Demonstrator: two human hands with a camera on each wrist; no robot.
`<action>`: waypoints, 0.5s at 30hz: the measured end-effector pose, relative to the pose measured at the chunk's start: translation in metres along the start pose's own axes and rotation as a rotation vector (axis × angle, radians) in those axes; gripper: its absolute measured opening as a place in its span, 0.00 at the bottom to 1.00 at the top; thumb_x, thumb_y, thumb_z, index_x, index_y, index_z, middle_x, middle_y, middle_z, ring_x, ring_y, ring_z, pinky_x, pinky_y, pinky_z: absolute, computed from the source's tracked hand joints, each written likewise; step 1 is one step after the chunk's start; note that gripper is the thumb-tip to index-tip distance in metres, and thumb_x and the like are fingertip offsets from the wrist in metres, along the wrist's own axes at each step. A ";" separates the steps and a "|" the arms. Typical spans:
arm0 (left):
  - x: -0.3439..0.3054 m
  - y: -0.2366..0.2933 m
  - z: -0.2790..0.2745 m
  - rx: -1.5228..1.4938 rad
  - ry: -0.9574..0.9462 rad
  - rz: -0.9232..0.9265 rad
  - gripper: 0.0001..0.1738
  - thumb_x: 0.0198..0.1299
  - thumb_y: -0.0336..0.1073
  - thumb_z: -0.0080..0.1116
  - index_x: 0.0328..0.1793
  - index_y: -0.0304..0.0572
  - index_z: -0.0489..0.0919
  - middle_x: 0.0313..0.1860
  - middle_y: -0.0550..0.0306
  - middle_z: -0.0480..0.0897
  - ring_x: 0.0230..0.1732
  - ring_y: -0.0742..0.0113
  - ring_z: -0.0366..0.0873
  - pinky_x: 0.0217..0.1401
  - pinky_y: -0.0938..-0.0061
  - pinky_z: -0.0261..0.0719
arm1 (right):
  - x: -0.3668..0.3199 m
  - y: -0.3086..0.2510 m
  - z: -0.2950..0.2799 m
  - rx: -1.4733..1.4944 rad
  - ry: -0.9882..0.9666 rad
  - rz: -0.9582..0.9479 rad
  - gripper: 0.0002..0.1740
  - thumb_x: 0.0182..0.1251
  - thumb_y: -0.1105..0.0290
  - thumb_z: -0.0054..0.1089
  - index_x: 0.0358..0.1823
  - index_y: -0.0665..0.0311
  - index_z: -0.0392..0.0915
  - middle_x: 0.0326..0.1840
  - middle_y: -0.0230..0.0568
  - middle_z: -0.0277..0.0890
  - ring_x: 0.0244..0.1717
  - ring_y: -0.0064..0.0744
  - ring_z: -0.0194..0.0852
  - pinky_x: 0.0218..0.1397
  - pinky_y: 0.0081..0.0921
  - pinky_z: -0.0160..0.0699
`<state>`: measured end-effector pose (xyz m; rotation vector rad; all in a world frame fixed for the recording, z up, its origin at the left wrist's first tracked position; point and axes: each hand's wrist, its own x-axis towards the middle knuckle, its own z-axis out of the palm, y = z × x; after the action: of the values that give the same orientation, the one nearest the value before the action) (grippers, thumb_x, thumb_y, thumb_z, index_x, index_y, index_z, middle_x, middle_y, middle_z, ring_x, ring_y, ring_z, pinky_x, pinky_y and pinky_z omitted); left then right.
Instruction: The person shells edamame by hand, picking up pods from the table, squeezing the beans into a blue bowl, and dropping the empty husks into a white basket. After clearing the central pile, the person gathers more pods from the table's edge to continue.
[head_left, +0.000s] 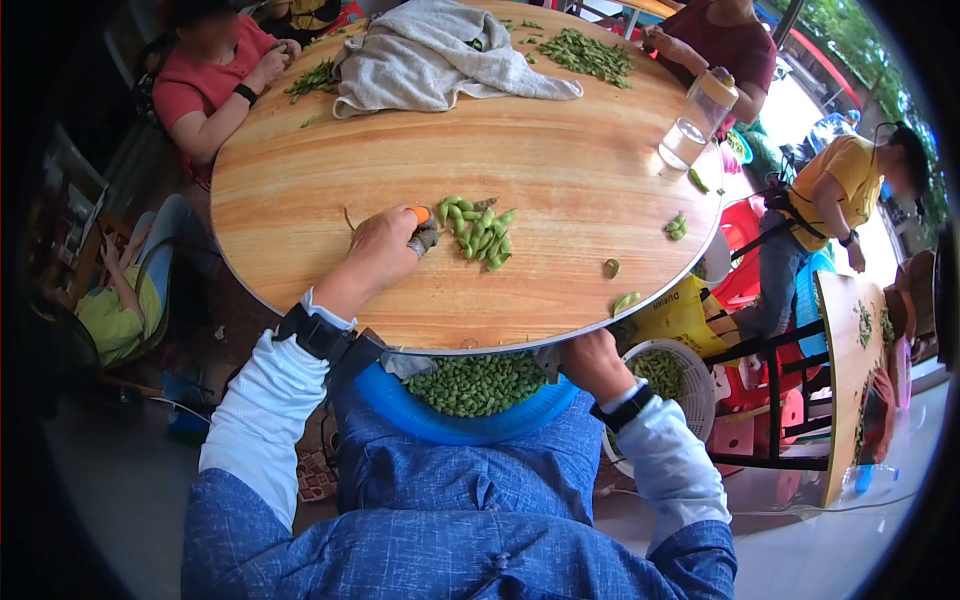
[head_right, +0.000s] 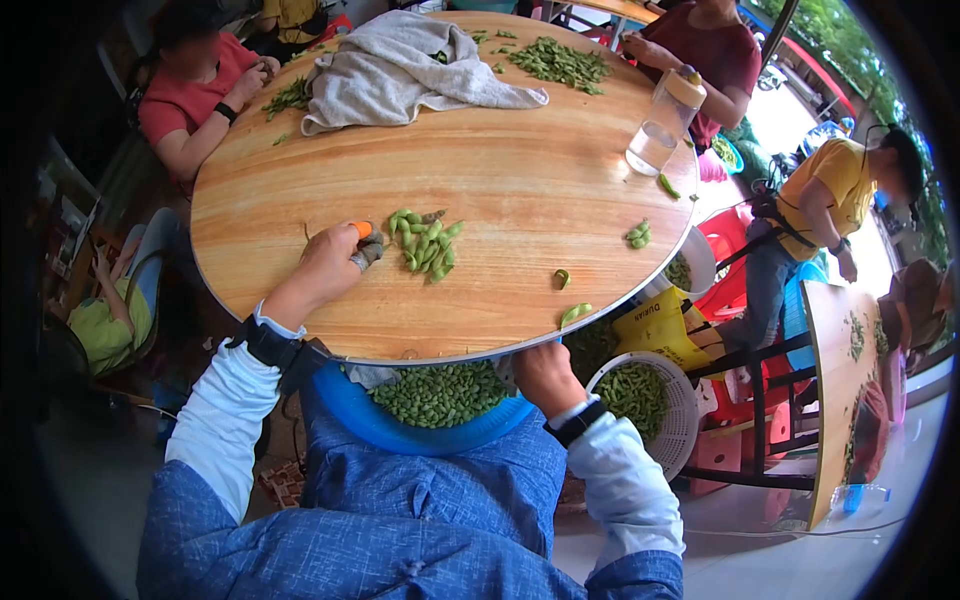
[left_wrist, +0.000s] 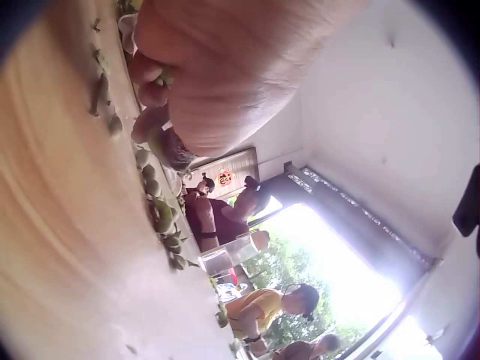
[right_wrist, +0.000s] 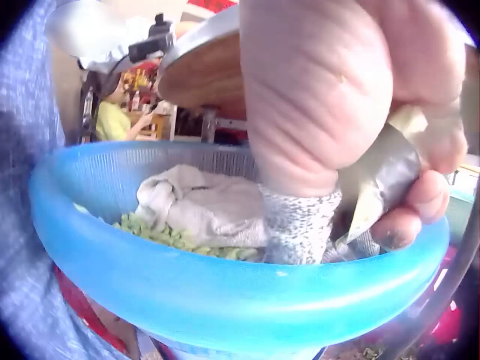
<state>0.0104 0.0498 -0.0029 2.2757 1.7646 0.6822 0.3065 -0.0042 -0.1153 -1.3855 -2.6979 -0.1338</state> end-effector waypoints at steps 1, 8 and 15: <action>-0.002 -0.004 0.002 -0.142 0.000 -0.030 0.06 0.49 0.30 0.53 0.34 0.37 0.75 0.29 0.47 0.76 0.30 0.54 0.74 0.35 0.68 0.71 | 0.003 -0.001 0.010 -0.110 0.230 -0.109 0.19 0.45 0.69 0.52 0.42 0.64 0.75 0.45 0.48 0.72 0.49 0.44 0.69 0.52 0.40 0.65; -0.028 -0.009 0.012 -0.919 0.027 -0.162 0.03 0.55 0.25 0.49 0.32 0.35 0.74 0.22 0.63 0.73 0.25 0.77 0.69 0.30 0.82 0.68 | 0.012 0.005 0.066 -0.039 0.118 -0.118 0.26 0.51 0.69 0.45 0.55 0.64 0.65 0.58 0.46 0.63 0.61 0.43 0.56 0.64 0.45 0.50; -0.036 -0.010 0.025 -1.023 0.121 -0.129 0.03 0.55 0.25 0.48 0.33 0.36 0.74 0.22 0.64 0.73 0.25 0.79 0.68 0.29 0.84 0.67 | 0.009 0.006 0.036 -0.280 0.247 -0.169 0.23 0.52 0.67 0.44 0.52 0.63 0.69 0.54 0.45 0.67 0.57 0.47 0.62 0.60 0.49 0.55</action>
<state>0.0067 0.0213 -0.0375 1.4216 1.1350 1.3165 0.3041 0.0115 -0.1491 -1.1095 -2.6544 -0.6721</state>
